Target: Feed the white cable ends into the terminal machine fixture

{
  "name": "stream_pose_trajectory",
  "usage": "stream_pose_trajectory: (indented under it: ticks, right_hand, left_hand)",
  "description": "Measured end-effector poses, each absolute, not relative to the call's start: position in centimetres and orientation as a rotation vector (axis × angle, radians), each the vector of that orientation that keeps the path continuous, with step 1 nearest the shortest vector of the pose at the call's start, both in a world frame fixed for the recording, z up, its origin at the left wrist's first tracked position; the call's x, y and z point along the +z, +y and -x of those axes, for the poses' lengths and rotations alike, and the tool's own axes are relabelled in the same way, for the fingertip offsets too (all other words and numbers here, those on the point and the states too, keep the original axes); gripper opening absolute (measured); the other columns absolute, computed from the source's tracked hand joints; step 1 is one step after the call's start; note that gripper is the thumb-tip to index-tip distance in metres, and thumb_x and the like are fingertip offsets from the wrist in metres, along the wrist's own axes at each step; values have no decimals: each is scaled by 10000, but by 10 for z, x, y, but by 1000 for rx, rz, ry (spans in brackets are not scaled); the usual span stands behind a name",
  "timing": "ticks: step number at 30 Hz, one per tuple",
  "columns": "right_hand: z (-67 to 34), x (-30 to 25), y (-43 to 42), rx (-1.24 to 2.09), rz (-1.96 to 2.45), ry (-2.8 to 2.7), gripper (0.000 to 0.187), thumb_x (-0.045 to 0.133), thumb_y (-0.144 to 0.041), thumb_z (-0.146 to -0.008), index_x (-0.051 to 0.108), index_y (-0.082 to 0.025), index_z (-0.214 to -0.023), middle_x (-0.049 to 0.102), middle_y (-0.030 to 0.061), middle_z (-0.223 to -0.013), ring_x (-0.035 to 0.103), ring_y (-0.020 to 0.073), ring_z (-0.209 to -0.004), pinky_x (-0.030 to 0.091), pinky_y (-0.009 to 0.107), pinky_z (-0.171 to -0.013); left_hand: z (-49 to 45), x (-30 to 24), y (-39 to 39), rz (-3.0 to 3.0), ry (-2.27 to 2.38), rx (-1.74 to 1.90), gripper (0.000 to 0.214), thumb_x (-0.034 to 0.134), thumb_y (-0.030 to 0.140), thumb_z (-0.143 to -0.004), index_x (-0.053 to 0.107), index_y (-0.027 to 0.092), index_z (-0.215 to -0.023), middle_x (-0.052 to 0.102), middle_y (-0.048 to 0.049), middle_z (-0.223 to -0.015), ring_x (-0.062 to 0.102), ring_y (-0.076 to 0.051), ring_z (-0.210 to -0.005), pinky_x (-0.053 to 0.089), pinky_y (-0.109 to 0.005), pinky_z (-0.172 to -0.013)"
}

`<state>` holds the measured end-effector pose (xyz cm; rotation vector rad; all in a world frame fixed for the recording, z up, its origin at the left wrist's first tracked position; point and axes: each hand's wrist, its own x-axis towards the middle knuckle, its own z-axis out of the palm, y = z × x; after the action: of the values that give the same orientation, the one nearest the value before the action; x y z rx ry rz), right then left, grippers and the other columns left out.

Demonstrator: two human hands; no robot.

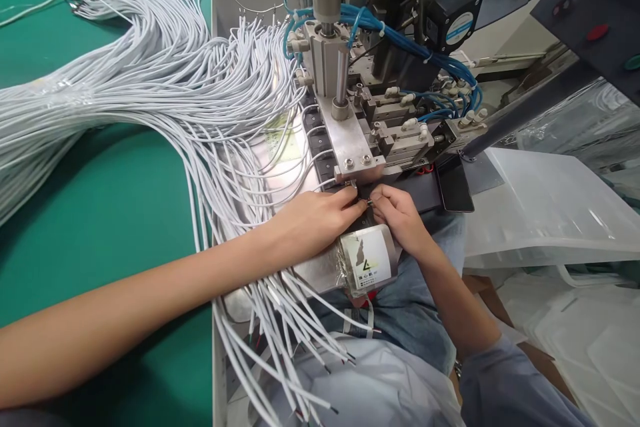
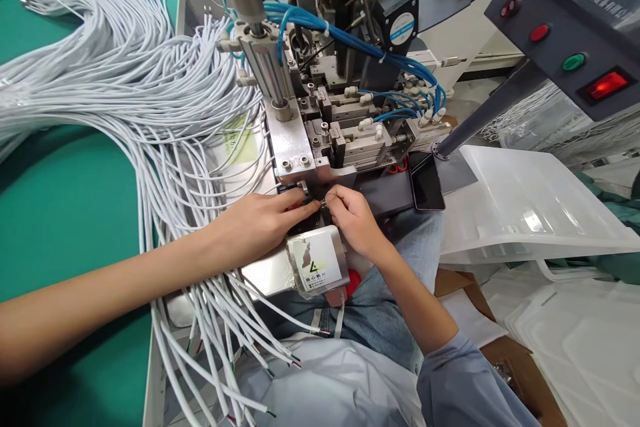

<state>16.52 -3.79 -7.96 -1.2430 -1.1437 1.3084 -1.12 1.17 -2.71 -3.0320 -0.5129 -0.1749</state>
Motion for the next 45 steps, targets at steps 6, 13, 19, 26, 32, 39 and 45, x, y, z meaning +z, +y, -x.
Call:
stream_pose_trajectory:
  ticks: [6,13,19,26,32,39,45]
  right_hand:
    - [-167,-79,-40,1244,1296,-1228,290,476,-346,-876,407,-197,-637,295,-69,-545,250,73,-478,229,225,-459]
    - [-167,-78,-41,1194,1325,-1267,264,469,-331,-885,433,-200,-659,298,-64,-555,261,84,-496,238,234,-481]
    - [-166,-82,-39,1179,1313,-1266,271,466,-343,-885,437,-200,-656,305,-64,-548,279,88,-502,254,236,-492]
    - [-164,-81,-37,1125,1319,-1269,286,472,-335,-865,408,-197,-623,303,-66,-546,270,83,-507,236,236,-489]
    - [-160,-86,-34,1117,1308,-1226,297,470,-338,-849,386,-202,-599,294,-65,-536,274,88,-509,233,238,-485]
    - [-163,-74,-60,798,1452,-1110,298,462,-288,-873,379,-196,-602,322,-53,-574,299,81,-517,257,227,-476]
    - [-138,-50,-142,464,1640,-1607,91,553,-203,-837,590,-181,-758,529,-45,-552,455,82,-474,361,218,-492]
  left_hand:
    - [11,-28,11,2997,-488,-206,300,436,102,-832,579,114,-1095,583,-56,-847,604,-148,-612,421,-256,-445]
    - [11,-28,9,2991,-508,-225,272,451,106,-833,585,113,-1070,594,-57,-857,605,-138,-615,411,-246,-437]
    - [10,-26,11,2996,-520,-159,265,457,117,-844,578,122,-1080,600,-58,-876,610,-142,-624,404,-247,-440]
    - [11,-22,9,2992,-535,-52,275,465,118,-836,572,118,-1090,601,-77,-901,612,-146,-653,372,-239,-447]
    - [15,-5,0,2944,-744,113,57,580,114,-736,600,145,-692,549,-37,-664,569,-188,-579,317,-267,-439]
    - [14,6,-1,2886,-918,288,76,564,129,-786,622,130,-738,568,-60,-744,558,-157,-583,283,-254,-454]
    - [13,-2,9,2790,-1141,225,187,457,66,-807,636,108,-841,580,-81,-733,573,-176,-619,307,-261,-510]
